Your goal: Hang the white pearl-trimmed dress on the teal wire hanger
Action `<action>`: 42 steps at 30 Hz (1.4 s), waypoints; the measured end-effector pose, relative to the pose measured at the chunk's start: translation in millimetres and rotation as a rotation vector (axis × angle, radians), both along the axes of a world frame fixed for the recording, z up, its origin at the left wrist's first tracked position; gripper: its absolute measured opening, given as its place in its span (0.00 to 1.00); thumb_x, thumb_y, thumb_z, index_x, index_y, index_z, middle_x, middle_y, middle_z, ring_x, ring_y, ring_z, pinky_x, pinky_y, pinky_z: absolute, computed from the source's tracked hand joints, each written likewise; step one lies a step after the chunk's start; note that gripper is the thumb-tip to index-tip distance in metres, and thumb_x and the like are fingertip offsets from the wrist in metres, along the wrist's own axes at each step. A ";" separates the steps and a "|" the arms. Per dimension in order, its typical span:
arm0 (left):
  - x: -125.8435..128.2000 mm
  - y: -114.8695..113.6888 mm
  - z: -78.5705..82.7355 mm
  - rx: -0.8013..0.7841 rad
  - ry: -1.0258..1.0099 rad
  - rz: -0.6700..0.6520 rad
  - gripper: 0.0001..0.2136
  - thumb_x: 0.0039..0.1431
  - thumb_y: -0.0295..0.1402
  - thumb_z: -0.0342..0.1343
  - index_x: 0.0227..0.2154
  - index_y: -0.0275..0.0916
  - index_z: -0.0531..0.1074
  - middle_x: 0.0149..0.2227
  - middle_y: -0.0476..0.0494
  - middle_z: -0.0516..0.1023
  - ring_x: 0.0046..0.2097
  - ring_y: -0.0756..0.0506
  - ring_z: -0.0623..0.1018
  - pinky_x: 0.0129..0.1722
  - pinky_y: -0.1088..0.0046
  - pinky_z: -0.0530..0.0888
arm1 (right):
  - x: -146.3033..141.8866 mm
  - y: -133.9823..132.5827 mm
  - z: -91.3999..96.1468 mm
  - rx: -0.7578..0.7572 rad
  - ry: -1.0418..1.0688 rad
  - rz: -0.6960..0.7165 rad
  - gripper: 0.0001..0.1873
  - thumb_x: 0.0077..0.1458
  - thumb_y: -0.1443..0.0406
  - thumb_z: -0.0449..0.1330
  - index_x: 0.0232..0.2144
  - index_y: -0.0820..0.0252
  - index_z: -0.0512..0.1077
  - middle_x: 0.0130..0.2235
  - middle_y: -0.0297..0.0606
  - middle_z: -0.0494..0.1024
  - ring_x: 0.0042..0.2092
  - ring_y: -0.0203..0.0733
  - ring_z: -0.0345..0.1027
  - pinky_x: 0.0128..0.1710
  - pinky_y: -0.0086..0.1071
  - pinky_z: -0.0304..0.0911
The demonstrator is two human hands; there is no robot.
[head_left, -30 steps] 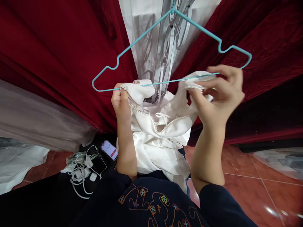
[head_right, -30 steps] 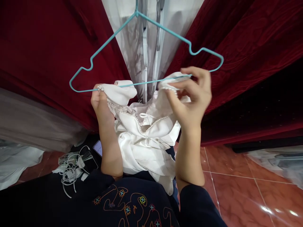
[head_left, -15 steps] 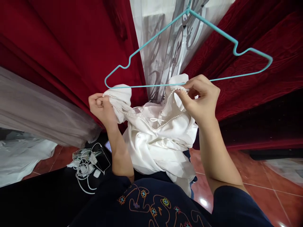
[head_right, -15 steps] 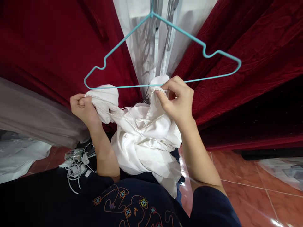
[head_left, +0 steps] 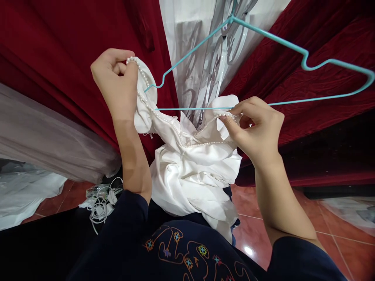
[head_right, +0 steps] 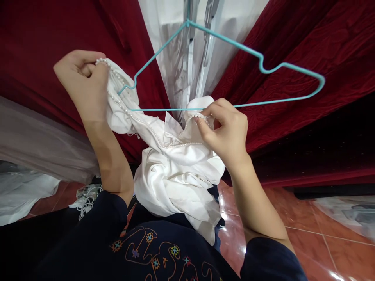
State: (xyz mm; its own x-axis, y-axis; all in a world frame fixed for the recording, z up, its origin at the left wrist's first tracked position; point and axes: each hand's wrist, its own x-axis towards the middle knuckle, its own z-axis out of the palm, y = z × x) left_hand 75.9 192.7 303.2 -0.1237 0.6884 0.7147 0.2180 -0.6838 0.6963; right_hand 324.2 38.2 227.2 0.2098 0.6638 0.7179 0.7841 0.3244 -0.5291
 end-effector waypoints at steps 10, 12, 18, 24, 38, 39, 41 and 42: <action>65.7 -26.1 0.1 0.377 0.029 -0.448 0.13 0.51 0.14 0.55 0.36 0.36 0.73 0.24 0.56 0.62 0.22 0.55 0.61 0.20 0.74 0.57 | -1.9 14.8 -11.9 0.042 0.065 0.027 0.15 0.55 0.57 0.70 0.25 0.58 0.71 0.28 0.32 0.70 0.24 0.28 0.56 0.23 0.30 0.51; 60.9 -42.9 -6.4 0.331 -0.047 -0.527 0.10 0.56 0.18 0.56 0.38 0.36 0.75 0.25 0.53 0.66 0.24 0.53 0.67 0.21 0.73 0.61 | -1.0 14.4 -13.6 0.055 0.069 0.044 0.15 0.55 0.57 0.69 0.26 0.58 0.71 0.29 0.32 0.70 0.24 0.28 0.56 0.23 0.30 0.51; 36.7 -87.0 -50.1 -0.527 0.091 -0.796 0.16 0.71 0.42 0.58 0.38 0.33 0.80 0.33 0.41 0.83 0.31 0.49 0.80 0.30 0.75 0.74 | -5.3 19.7 -21.3 0.118 0.118 0.067 0.13 0.57 0.61 0.67 0.26 0.59 0.69 0.29 0.30 0.65 0.25 0.27 0.55 0.24 0.29 0.50; 79.8 -97.8 -86.5 -0.736 -0.245 -0.986 0.21 0.75 0.40 0.51 0.67 0.47 0.60 0.65 0.42 0.73 0.68 0.42 0.73 0.68 0.61 0.68 | -7.6 31.9 -31.7 0.191 0.190 0.118 0.12 0.59 0.61 0.66 0.28 0.58 0.68 0.33 0.32 0.67 0.28 0.28 0.56 0.24 0.28 0.51; 88.7 -103.4 -78.5 -0.713 -0.405 -0.963 0.12 0.77 0.44 0.44 0.43 0.41 0.64 0.37 0.42 0.85 0.32 0.46 0.85 0.44 0.67 0.82 | 47.2 -15.3 -75.6 0.488 0.421 -0.454 0.14 0.49 0.61 0.67 0.20 0.60 0.68 0.37 0.40 0.70 0.43 0.39 0.67 0.40 0.35 0.65; 86.8 -102.5 -78.2 -0.716 -0.385 -0.962 0.13 0.76 0.45 0.44 0.44 0.41 0.64 0.34 0.43 0.85 0.26 0.48 0.82 0.39 0.69 0.81 | 59.9 -17.8 -79.0 0.469 0.526 -0.466 0.14 0.49 0.62 0.65 0.19 0.59 0.65 0.30 0.34 0.64 0.35 0.35 0.63 0.34 0.32 0.62; 83.2 -101.3 -76.7 -0.751 -0.354 -0.960 0.15 0.76 0.47 0.43 0.47 0.42 0.64 0.30 0.46 0.83 0.19 0.51 0.76 0.30 0.74 0.78 | 88.7 -17.7 -80.0 0.394 0.620 -0.430 0.15 0.53 0.63 0.60 0.19 0.56 0.59 0.21 0.27 0.52 0.23 0.30 0.49 0.23 0.29 0.49; 81.6 -101.0 -75.6 -0.776 -0.340 -0.960 0.16 0.76 0.48 0.43 0.49 0.42 0.65 0.29 0.47 0.83 0.17 0.53 0.73 0.27 0.76 0.76 | 103.7 -15.2 -77.0 0.360 0.610 -0.402 0.17 0.55 0.62 0.59 0.20 0.55 0.57 0.19 0.26 0.49 0.20 0.29 0.43 0.21 0.30 0.42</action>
